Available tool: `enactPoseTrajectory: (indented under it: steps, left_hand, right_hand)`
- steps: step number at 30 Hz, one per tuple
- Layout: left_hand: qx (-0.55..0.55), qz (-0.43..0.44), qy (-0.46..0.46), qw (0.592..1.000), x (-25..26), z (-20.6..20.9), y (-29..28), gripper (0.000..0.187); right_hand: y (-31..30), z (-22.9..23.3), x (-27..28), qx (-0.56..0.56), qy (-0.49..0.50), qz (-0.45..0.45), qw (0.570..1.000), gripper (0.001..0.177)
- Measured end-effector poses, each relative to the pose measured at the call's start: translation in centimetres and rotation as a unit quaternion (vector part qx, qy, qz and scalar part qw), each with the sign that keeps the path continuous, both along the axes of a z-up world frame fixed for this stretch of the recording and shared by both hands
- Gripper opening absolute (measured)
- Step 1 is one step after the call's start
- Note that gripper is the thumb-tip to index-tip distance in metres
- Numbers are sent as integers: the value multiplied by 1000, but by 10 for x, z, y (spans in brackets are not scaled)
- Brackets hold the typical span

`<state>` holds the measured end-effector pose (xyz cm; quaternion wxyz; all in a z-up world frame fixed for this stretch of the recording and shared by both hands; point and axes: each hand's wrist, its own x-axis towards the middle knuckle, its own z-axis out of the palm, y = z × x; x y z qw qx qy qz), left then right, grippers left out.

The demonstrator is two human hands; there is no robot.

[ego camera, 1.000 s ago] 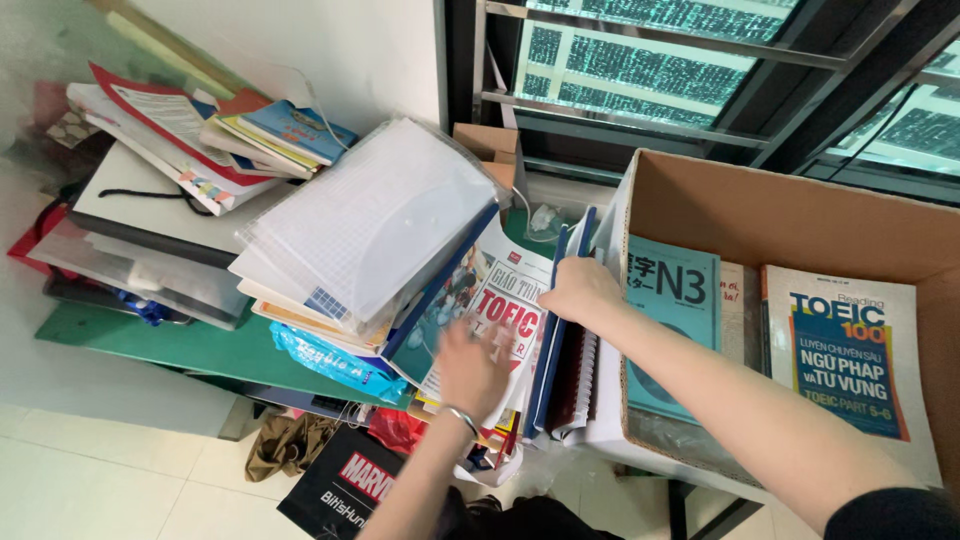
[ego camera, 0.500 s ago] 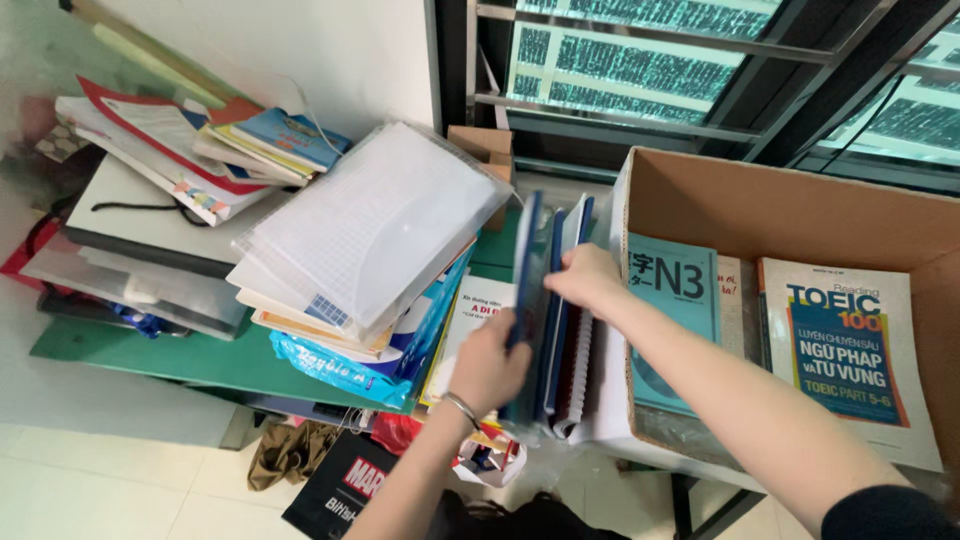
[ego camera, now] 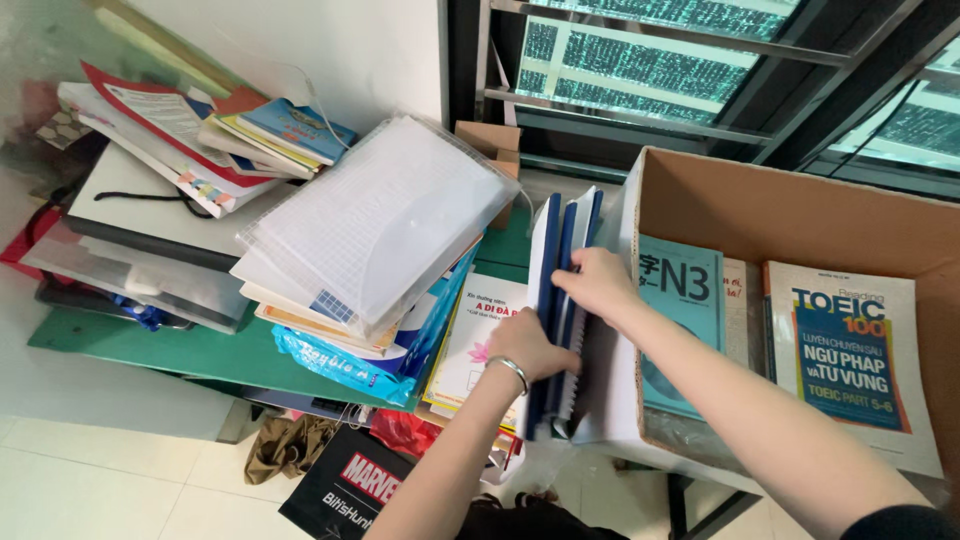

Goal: The person sorts through a collection of books, folders, and notebooks on a desk and a nearby shelf, picking them up one by one and placing them into a cardboard box.

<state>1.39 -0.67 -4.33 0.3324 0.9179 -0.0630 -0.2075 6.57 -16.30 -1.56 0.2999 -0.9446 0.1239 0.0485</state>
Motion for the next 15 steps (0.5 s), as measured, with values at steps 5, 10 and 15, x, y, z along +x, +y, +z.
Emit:
enactPoseTrajectory:
  steps: [5, 10, 15]
  left_hand:
    - [-33, 79, -97, 992, 20, -39, 24, 48]
    - [-296, 155, 60, 941, 34, -24, 72, 46]
    - [-415, 180, 116, 884, 28, 42, 116, 37]
  right_hand:
    - [-4, -13, -4, 199, -30, 159, 967, 89]
    - [11, -9, 3, 310, 118, 172, 928, 120]
    - [2, 6, 14, 327, 70, 59, 940, 112]
